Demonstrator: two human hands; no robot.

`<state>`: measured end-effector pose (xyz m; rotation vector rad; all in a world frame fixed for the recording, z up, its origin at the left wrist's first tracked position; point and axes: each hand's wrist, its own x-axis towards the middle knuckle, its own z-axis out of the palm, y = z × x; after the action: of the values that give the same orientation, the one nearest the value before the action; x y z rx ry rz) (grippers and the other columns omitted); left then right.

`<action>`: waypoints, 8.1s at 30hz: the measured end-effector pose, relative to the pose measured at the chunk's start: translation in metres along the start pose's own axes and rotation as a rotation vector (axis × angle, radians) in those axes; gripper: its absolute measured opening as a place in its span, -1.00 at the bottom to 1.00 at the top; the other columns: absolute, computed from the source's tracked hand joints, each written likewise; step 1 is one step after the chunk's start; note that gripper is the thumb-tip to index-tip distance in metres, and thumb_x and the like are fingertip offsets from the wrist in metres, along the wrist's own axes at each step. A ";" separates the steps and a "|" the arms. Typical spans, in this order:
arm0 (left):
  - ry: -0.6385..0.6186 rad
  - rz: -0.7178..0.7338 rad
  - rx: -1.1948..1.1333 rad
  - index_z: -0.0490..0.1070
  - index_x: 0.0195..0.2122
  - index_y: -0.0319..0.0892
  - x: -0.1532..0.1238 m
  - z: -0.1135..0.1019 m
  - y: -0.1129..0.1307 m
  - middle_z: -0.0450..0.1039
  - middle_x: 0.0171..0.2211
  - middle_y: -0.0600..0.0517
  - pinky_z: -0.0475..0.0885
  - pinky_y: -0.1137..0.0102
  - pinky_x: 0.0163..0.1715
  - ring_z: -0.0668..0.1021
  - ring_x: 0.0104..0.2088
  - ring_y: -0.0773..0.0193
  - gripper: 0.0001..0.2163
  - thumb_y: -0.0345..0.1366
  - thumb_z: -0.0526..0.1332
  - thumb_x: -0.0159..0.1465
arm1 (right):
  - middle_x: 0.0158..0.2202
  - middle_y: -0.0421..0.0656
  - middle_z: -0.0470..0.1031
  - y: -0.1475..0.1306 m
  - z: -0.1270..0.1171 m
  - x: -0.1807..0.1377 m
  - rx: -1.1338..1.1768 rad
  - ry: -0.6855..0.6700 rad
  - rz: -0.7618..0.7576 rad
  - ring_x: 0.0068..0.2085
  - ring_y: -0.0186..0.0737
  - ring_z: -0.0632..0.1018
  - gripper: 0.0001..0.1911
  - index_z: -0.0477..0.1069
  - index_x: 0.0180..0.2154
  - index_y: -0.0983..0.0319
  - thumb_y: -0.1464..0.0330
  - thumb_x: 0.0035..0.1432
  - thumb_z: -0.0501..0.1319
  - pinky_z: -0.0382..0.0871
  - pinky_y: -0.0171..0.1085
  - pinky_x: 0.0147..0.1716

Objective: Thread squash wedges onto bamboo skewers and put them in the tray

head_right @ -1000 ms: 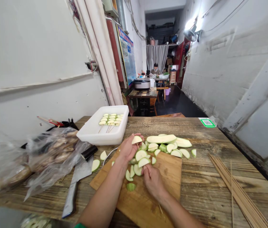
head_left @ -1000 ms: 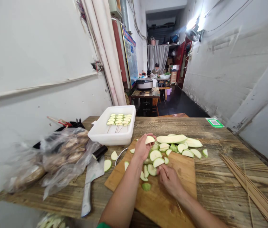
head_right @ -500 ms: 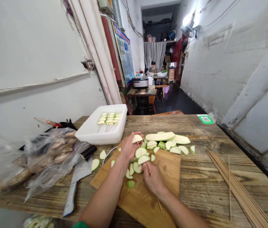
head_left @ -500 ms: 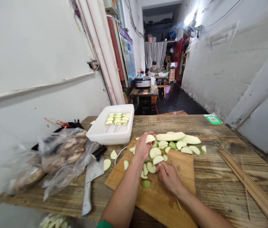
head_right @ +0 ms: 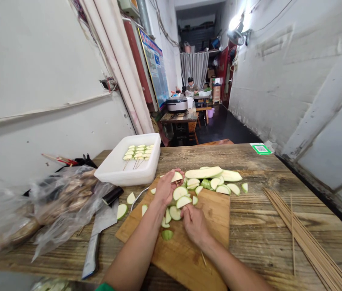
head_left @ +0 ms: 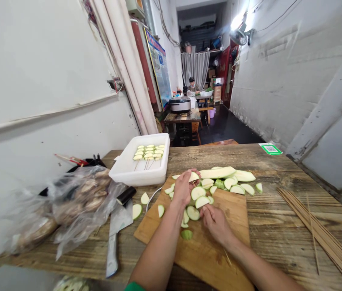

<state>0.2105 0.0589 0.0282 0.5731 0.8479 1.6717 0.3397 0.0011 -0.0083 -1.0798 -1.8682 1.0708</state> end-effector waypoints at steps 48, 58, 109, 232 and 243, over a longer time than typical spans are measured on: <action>-0.155 -0.235 -0.047 0.40 -0.22 -0.28 -0.017 0.020 -0.006 0.50 -0.29 -0.13 0.44 0.33 -0.26 0.54 -0.27 0.20 -0.69 -0.12 0.21 0.14 | -0.72 -0.31 0.18 0.010 -0.007 0.010 0.079 0.199 -0.014 -0.64 -0.34 0.27 -0.62 0.27 -0.50 0.22 0.18 0.24 -0.10 0.13 -0.39 -0.61; -0.257 -0.290 0.124 0.44 -0.26 -0.26 -0.030 0.026 -0.022 0.51 -0.32 -0.09 0.35 0.52 -0.49 0.53 -0.35 0.29 -0.71 -0.21 0.32 0.04 | -0.72 -0.33 0.18 0.012 -0.009 0.016 0.190 0.252 0.018 -0.67 -0.39 0.24 -0.59 0.19 -0.53 0.21 0.13 0.26 -0.11 0.11 -0.40 -0.63; 0.042 -0.172 -0.038 0.38 -0.30 -0.30 -0.028 0.029 -0.019 0.52 -0.30 -0.13 0.45 0.23 -0.17 0.57 -0.25 0.14 -0.82 -0.29 0.24 0.13 | -0.69 -0.32 0.14 0.005 -0.008 0.009 0.081 0.214 -0.157 -0.60 -0.36 0.26 -0.73 0.24 -0.50 0.22 0.35 0.22 -0.07 0.12 -0.40 -0.54; 0.115 0.170 0.131 0.31 -0.32 -0.24 0.017 -0.028 0.014 0.47 -0.36 0.00 0.38 0.38 -0.15 0.55 -0.32 0.35 -0.88 -0.36 0.21 0.12 | -0.70 -0.35 0.11 0.010 -0.015 0.011 0.331 -0.019 -0.046 -0.66 -0.40 0.17 -0.67 0.25 -0.44 0.24 0.16 0.20 -0.04 -0.01 -0.41 -0.64; 0.085 0.188 0.148 0.25 0.01 -0.17 0.019 -0.036 0.013 0.35 -0.03 -0.09 0.34 0.36 -0.06 0.50 -0.18 0.31 -0.54 -0.49 0.20 0.04 | -0.72 -0.35 0.09 0.008 -0.011 0.008 0.199 -0.142 -0.009 -0.66 -0.42 0.13 -0.64 0.24 -0.47 0.25 0.14 0.21 -0.04 -0.03 -0.39 -0.64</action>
<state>0.1704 0.0669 0.0146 0.7048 1.0112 1.8243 0.3485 0.0141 -0.0103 -0.9002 -1.8275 1.3267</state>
